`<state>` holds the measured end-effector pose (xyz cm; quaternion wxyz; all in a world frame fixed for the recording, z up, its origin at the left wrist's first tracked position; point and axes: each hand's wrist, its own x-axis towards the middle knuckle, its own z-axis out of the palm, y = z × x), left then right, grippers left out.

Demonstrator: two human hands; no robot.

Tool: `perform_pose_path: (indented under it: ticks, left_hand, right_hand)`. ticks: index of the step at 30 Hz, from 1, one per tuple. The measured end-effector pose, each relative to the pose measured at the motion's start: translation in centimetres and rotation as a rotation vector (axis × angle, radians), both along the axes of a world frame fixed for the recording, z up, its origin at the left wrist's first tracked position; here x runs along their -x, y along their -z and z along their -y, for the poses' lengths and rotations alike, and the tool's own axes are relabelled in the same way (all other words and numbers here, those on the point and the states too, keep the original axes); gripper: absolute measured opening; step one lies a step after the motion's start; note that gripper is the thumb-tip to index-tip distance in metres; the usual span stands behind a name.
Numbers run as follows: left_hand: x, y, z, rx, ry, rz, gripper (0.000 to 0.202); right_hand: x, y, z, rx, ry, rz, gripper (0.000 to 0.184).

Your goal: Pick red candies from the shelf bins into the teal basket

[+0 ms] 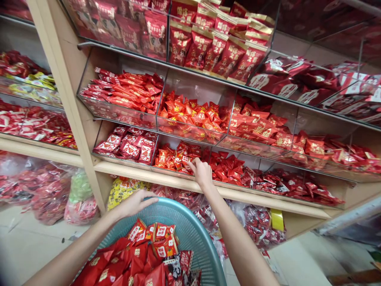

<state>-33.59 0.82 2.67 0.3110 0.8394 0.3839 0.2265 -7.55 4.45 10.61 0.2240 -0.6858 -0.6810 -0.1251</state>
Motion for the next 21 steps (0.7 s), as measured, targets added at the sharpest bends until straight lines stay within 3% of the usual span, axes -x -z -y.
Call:
perform_pose_path:
  ticks: [6,11,13,17,21]
  left_hand:
    - [0.0,0.1,0.2,-0.006,-0.002,0.015,0.04]
    - [-0.4,0.2,0.2,0.091,-0.062,0.176,0.039]
    - [-0.5,-0.2,0.3,0.209,-0.09,0.349,0.046]
    - [-0.1,-1.9,0.8,0.414,0.013,0.637,0.054]
    - [-0.2,-2.9,1.4,0.508,0.053,0.677,0.05]
  right_hand:
    - [-0.4,-0.6,0.8,-0.172,-0.04,-0.055,0.039]
    - [0.7,-2.5,3.4,-0.239,-0.22,-0.36,0.035]
    - [1.8,-2.4,4.6,-0.139,-0.34,-0.539,0.034]
    - [4.9,-0.4,6.4,0.187,-0.486,-0.754,0.035]
    - [7.3,2.1,7.1,0.39,-0.548,-0.836,0.035]
